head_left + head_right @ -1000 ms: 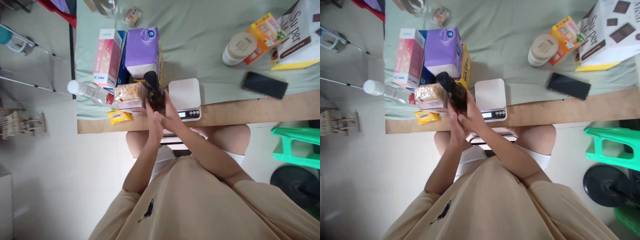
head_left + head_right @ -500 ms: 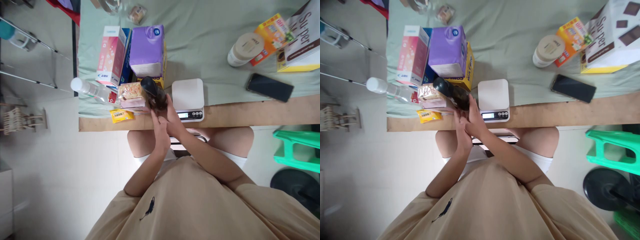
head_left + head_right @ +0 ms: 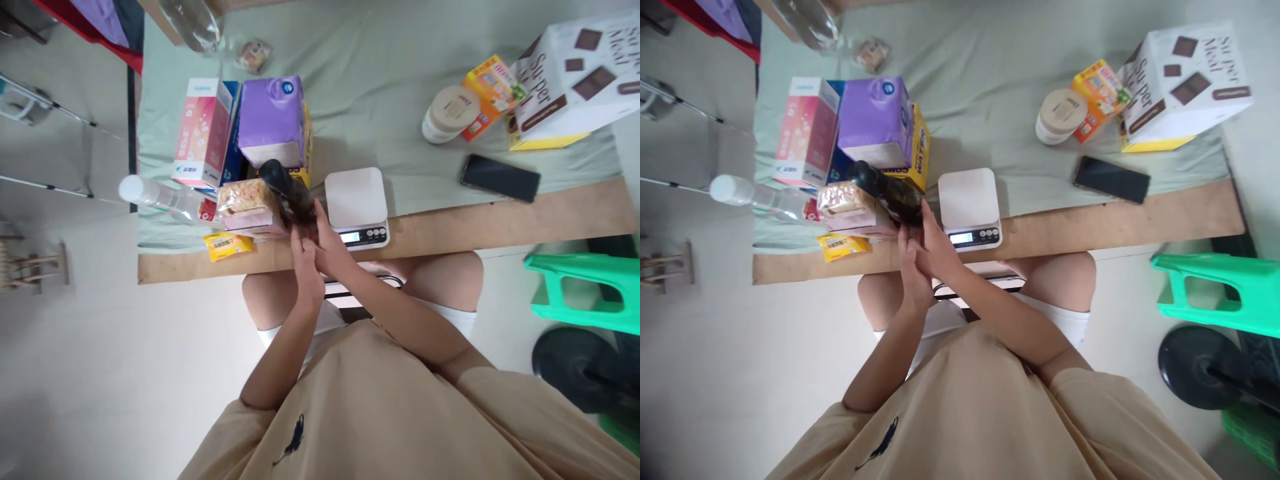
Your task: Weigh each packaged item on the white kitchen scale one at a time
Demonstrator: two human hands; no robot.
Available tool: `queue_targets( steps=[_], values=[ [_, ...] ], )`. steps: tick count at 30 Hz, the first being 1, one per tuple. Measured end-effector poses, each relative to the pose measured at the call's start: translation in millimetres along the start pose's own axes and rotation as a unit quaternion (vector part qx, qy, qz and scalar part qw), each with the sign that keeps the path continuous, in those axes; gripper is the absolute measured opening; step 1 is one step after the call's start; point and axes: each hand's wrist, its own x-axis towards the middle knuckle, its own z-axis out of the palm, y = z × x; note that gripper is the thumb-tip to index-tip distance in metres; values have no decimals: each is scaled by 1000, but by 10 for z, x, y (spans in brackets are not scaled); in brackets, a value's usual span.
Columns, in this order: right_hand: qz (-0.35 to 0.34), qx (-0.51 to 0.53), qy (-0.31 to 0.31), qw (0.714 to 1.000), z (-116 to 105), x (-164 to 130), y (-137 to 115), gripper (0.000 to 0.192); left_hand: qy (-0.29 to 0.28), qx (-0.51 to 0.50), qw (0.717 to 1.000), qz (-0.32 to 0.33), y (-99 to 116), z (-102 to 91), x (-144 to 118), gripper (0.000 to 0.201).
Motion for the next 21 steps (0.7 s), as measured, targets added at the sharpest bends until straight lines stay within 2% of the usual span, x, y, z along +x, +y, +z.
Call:
queue_targets(
  steps=[4, 7, 9, 11, 14, 16, 19, 21],
  values=[
    [15, 36, -28, 999, -105, -137, 35, 96, -12, -24, 1000, -10, -28, -46, -35, 73],
    [20, 107, -60, 992, -341, -351, 60, 83, 13, 28, 999, 35, -4, -79, -180, 72],
    [1, 145, -23, 989, -606, -474, 79, 67, 24, 84, 991, 97, 38, -43, -301, 70],
    [-44, 154, 87, 983, -944, -521, 114, 49, -27, 117, 982, 147, 93, 74, -363, 66],
    [-93, 140, 294, 941, -1514, -416, 216, 30, -148, 114, 968, 170, 182, 416, -219, 60],
    [-76, 122, 384, 912, -1882, -268, 322, 26, -197, 109, 958, 176, 243, 740, 51, 60],
    [-38, 90, 418, 903, -2345, -12, 513, 28, -238, 117, 949, 172, 331, 1327, 607, 56],
    [-28, 74, 414, 907, -2595, 166, 636, 29, -230, 130, 955, 136, 365, 1755, 997, 43]
  ],
)
